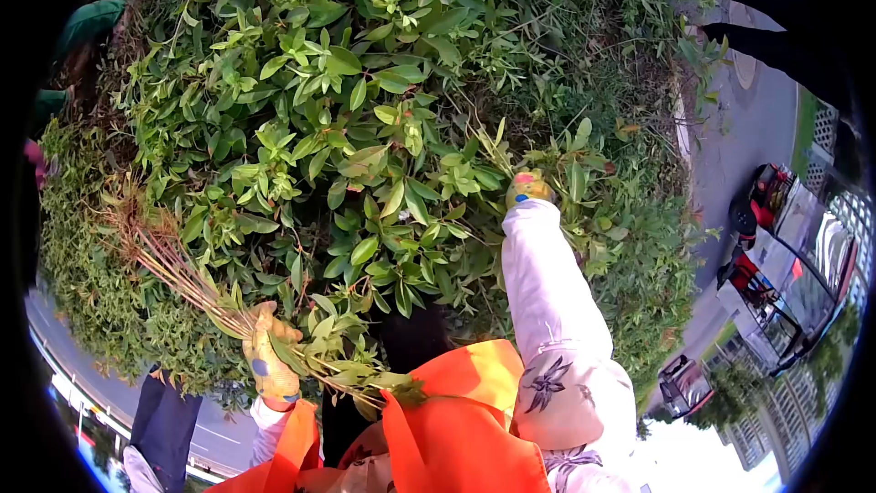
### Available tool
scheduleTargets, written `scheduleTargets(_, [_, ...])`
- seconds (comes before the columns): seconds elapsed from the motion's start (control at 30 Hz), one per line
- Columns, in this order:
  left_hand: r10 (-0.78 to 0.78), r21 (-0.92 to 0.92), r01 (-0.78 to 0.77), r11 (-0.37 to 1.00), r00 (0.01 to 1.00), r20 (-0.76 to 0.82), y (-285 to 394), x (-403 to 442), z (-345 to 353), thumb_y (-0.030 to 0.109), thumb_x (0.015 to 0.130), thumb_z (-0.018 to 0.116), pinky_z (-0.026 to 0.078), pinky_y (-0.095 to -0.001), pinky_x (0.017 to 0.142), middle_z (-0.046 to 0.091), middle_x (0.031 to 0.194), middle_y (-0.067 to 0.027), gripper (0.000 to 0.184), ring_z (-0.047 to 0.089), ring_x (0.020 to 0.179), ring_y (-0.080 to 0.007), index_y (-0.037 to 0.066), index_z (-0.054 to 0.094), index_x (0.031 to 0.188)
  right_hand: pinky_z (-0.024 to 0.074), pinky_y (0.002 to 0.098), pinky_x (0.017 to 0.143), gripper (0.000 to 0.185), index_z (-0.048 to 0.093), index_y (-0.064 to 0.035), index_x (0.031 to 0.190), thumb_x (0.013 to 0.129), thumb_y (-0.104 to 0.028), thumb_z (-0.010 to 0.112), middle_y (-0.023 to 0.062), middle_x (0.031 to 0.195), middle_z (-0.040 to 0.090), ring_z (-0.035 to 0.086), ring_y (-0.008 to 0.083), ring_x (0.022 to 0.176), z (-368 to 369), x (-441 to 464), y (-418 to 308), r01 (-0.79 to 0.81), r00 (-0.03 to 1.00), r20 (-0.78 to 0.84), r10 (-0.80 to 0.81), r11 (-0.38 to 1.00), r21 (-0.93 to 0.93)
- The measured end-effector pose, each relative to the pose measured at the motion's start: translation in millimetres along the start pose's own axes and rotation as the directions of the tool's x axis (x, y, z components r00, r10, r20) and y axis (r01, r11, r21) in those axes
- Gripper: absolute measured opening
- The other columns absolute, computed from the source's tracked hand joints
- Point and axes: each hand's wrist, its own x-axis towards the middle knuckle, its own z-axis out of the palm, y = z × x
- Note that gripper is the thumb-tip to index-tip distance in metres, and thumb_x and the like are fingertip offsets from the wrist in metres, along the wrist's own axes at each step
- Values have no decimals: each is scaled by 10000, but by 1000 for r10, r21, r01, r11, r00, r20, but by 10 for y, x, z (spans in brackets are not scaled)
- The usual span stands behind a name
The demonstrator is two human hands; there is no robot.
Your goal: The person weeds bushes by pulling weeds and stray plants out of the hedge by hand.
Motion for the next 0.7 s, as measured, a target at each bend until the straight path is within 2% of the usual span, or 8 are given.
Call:
scheduleTargets(0.07, [-3, -15, 3, 1000, 1000, 22, -65, 24, -74, 266, 899, 539, 449, -278, 592, 426, 615, 2, 264, 488, 575, -130, 22, 550, 1000, 498, 388, 841, 308, 659, -81, 1065, 858, -224, 482, 178, 1074, 640, 630, 300, 987, 61, -33, 9, 95, 979, 199, -50, 969, -226])
scheduleTargets(0.13, [-17, 7, 17, 1000, 1000, 21, -72, 27, -56, 276, 895, 546, 452, -277, 594, 438, 627, -2, 275, 492, 578, -129, 20, 554, 994, 503, 390, 825, 303, 681, -83, 1019, 835, -248, 506, 164, 1059, 651, 637, 305, 971, 271, -41, -74, -182, 978, 90, 190, 979, -92])
scheduleTargets(0.2, [-14, 7, 14, 1000, 1000, 18, -90, 15, -15, 276, 890, 550, 460, -279, 598, 443, 637, -3, 276, 493, 582, -129, 18, 558, 987, 508, 392, 793, 291, 694, -96, 988, 808, -256, 530, 146, 1022, 665, 646, 307, 937, 256, -207, -50, -55, 996, 70, 58, 998, -38])
scheduleTargets(0.3, [-9, -36, 11, 999, 997, 74, -141, 25, -70, 277, 884, 547, 467, -276, 591, 453, 626, -4, 294, 516, 586, -131, 11, 564, 1008, 517, 363, 711, 226, 694, -109, 832, 783, -269, 542, 123, 850, 675, 656, 282, 830, 360, -340, -171, 398, 917, 88, -388, 887, -235])
scheduleTargets(0.33, [-1, -43, 4, 999, 997, 79, -128, 9, -84, 277, 884, 547, 467, -276, 591, 453, 626, -4, 294, 516, 586, -131, 11, 564, 1008, 516, 350, 677, 200, 678, -110, 801, 784, -252, 538, 95, 801, 670, 654, 278, 798, 324, -383, -219, 289, 957, 57, -284, 924, -252])
scheduleTargets(0.43, [61, 35, -65, 997, 992, 112, -28, -4, -147, 300, 892, 538, 462, -271, 573, 476, 602, -12, 329, 535, 577, -136, -6, 562, 1012, 517, 351, 686, 191, 675, -97, 815, 767, -244, 563, 106, 811, 675, 655, 289, 771, 376, -384, -36, 289, 945, -138, -296, 955, -64])
scheduleTargets(0.53, [60, -2, -60, 998, 992, 108, -72, 10, -271, 289, 898, 542, 452, -270, 548, 494, 582, -25, 307, 540, 555, -139, 0, 562, 1000, 509, 385, 760, 259, 692, -92, 857, 809, -299, 544, 172, 889, 670, 644, 336, 845, 29, -736, -254, 34, 999, -40, -33, 998, 47])
scheduleTargets(0.7, [-8, -40, 13, 999, 993, 119, -118, -85, -145, 243, 878, 597, 455, -281, 526, 535, 624, -30, 249, 534, 530, -141, 9, 580, 963, 479, 434, 620, 318, 680, -45, 879, 828, -342, 579, 189, 700, 629, 624, 372, 675, -652, -1678, -183, 160, 983, -142, -115, 917, 364])
